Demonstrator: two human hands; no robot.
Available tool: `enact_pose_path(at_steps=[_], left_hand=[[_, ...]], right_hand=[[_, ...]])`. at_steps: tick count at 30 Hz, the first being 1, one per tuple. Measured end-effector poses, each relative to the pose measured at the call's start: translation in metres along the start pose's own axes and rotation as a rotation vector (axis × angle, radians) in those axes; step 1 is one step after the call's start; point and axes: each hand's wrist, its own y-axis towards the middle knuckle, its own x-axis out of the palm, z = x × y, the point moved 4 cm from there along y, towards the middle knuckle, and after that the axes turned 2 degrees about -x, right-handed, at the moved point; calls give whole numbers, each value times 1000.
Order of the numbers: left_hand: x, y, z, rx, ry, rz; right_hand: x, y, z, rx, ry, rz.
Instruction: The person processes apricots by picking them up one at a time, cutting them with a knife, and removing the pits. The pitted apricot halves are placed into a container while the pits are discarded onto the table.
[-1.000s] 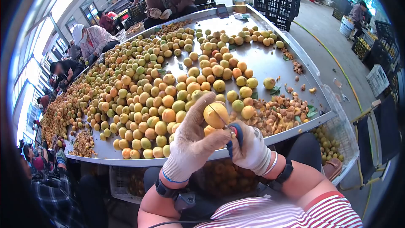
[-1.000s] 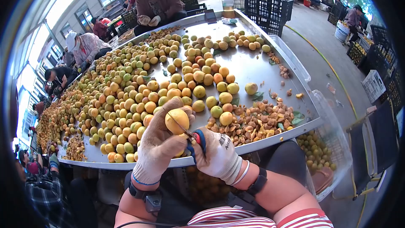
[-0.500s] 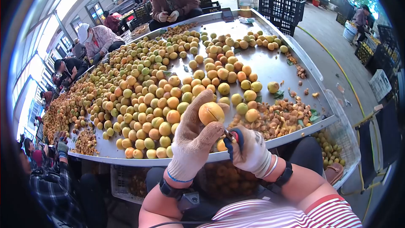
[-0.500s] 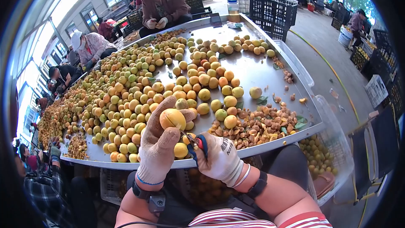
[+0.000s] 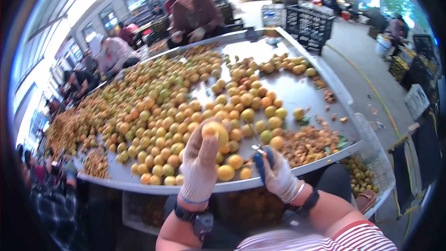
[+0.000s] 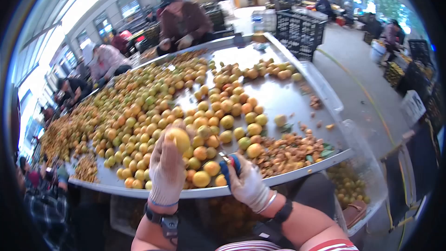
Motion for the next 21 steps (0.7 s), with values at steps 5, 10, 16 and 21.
enact_pose_path(at_steps=[5,10,16,21], left_hand=[[22,-12,-37,-69,294,-186],[41,-21,-50,228,742,-224],[59,-29,-48,108,843,-124],[46,-30,-66,57,837,-174]], right_hand=[[-5,8,-10,251,487,173],[8,11,-3,152,520,188],[1,5,-17,57,328,345],[-9,-4,-13,-12,179,323]])
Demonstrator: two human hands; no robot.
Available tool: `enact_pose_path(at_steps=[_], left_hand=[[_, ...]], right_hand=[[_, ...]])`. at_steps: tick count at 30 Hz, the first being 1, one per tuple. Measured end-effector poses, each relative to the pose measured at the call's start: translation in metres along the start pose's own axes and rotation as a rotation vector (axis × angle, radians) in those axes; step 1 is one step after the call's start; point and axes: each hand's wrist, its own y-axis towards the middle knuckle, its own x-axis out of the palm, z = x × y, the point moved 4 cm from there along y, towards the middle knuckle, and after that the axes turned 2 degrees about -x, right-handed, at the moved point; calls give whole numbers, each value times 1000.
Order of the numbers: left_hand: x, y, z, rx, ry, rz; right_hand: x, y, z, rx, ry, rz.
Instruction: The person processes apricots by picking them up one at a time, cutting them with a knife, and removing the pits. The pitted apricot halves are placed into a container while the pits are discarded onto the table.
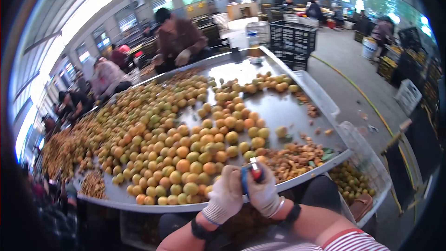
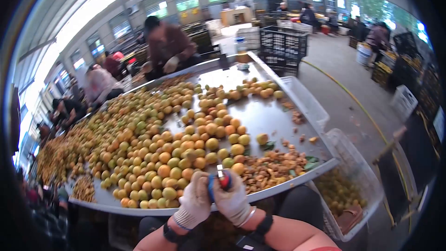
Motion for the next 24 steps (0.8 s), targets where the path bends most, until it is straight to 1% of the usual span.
enact_pose_path(at_steps=[1,2,4,6,8,9,10,12,13,14,16,17,18,19,20,22,23,24], left_hand=[[-2,-1,2,-14,-8,-10],[-5,-1,9,-85,-76,-41],[-5,-2,2,-134,-57,-62],[-4,-3,-5,-119,-35,-58],[-1,-4,-13,-176,-87,-108],[1,-5,-18,-292,-153,-146],[-2,-5,-16,-296,-155,-142],[-6,-7,-9,-288,-328,-198],[-10,-4,-9,250,55,-75],[-9,-6,-14,241,53,-80],[-3,1,-22,-205,-116,-356],[-1,2,-21,-687,-635,-405],[6,3,-29,-727,-808,-322],[5,5,-24,-812,-934,-331],[0,8,-18,-892,-1056,-333],[-11,13,-18,-820,-1121,-387],[-14,17,-13,-838,-1128,-325],[-20,19,-10,-794,-1166,-343]], right_hand=[[1,2,-13,-4,-7,-55],[3,2,-8,-22,50,-12],[-3,3,2,-105,-145,-97],[-3,5,-6,-134,-195,-92],[1,7,-24,-335,-330,-150],[-1,7,-24,-321,-352,-197],[-2,9,-26,-319,-351,-202],[3,7,-37,-549,-397,-338],[2,5,-35,-516,-396,-399],[1,4,-29,-505,-396,-400],[-7,2,-5,-505,-431,-241],[-11,2,18,-204,-198,-257],[-9,7,13,-115,-106,-234],[-2,12,-7,104,71,-205],[0,19,-13,-6,46,-157],[-8,22,-15,218,199,-219],[-11,24,-21,246,305,-296],[-15,27,-27,250,305,-293]])
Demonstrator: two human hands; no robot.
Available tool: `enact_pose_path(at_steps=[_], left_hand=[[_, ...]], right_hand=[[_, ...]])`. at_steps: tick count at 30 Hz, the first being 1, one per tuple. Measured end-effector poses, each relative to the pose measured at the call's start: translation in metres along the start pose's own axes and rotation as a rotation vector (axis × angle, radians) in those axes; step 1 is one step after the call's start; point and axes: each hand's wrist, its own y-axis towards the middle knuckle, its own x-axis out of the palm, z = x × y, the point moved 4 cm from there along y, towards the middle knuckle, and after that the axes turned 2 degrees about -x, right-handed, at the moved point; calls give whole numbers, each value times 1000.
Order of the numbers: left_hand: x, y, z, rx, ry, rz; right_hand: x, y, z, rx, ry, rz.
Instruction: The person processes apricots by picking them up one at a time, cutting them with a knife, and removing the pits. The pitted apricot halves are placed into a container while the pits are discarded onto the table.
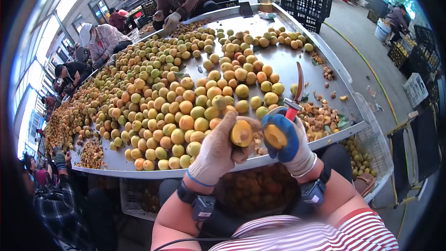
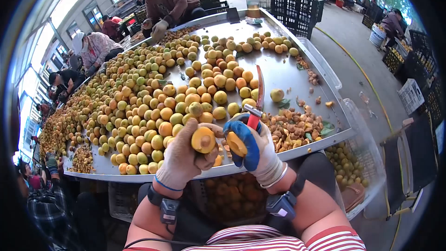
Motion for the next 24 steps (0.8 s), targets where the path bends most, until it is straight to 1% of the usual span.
enact_pose_path(at_steps=[2,3,4,5,6,7,8,10,11,12,14,15,16,18,19,20,22,24], left_hand=[[1,-7,14,186,178,-149],[-4,-7,16,180,178,-144],[-7,-8,18,205,169,-190],[-8,-8,18,230,158,-237],[-7,-8,18,222,156,-233],[-4,-11,22,275,158,-220],[-2,-12,25,329,161,-207],[0,-14,27,332,199,-223],[3,-18,27,369,269,-161],[4,-19,27,405,338,-100],[-1,-16,23,398,330,-93],[-1,-17,23,406,381,-72],[-1,-17,24,419,435,-53],[3,-19,23,424,382,-66],[4,-20,23,425,347,-64],[4,-20,23,424,311,-62],[0,-18,25,435,327,-88],[-1,-17,27,385,350,-18]], right_hand=[[2,1,-5,75,-19,-136],[3,2,0,76,100,-130],[3,1,1,83,104,-124],[5,0,1,134,52,-186],[8,-2,0,183,-1,-250],[11,-4,-6,231,-35,-304],[12,-5,-4,163,-115,-362],[14,-9,-3,186,-196,-411],[14,-9,-1,135,-267,-485],[17,-11,-2,198,-264,-506],[22,-12,-7,175,-404,-601],[27,-14,-9,164,-402,-604],[27,-16,-8,109,-449,-629],[30,-20,-1,102,-459,-683],[31,-22,3,198,-437,-729],[33,-22,3,194,-439,-732],[39,-25,6,240,-468,-810],[36,-25,13,178,-526,-844]])
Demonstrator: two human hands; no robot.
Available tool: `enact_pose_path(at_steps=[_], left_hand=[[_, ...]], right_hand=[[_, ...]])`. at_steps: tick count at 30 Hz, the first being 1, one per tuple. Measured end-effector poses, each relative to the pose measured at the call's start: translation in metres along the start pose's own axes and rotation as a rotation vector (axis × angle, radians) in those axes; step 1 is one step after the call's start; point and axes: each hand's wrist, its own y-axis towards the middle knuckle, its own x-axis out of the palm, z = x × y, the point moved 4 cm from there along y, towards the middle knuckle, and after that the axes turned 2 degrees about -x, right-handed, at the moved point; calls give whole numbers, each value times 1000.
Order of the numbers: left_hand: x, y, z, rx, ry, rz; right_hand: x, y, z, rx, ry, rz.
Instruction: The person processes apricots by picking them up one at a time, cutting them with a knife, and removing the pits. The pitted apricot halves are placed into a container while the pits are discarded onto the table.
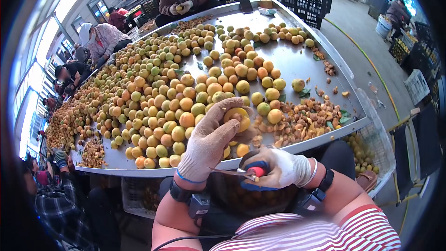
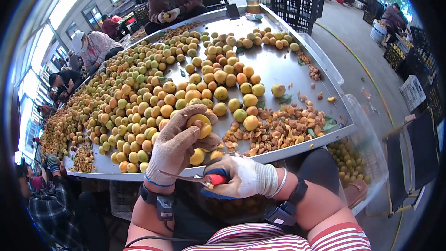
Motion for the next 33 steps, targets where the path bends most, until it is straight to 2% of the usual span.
enact_pose_path(at_steps=[2,3,4,6,8,9,10,12,13,16,26,29,33], left_hand=[[-7,1,-2,7,-5,-7],[-8,1,-5,7,-16,-16],[-8,2,-5,19,-23,-24],[-6,3,-7,24,-36,-86],[-5,4,-16,-20,57,-120],[-2,3,-20,-24,30,-141],[2,2,-23,-34,2,-167],[8,-2,-23,-69,11,-202],[10,-4,-22,-71,31,-211],[15,-12,-16,-50,61,-226],[7,-28,-10,-30,-17,-212],[3,-35,-3,-17,-59,-211],[-1,-44,5,92,-105,-236]], right_hand=[[-7,1,-2,-82,-76,27],[-14,-1,-9,-105,-69,90],[-19,-2,-11,-246,-15,223],[-26,-13,-16,-155,211,465],[-37,-23,7,-43,420,632],[-44,-25,3,-52,392,635],[-48,-24,4,-186,374,677],[-51,-27,-3,-200,514,736],[-51,-25,-13,-144,410,773],[-47,-23,-21,-216,483,862],[-41,-3,-57,-400,421,756],[-40,6,-64,-280,430,818],[-35,17,-94,-377,512,919]])
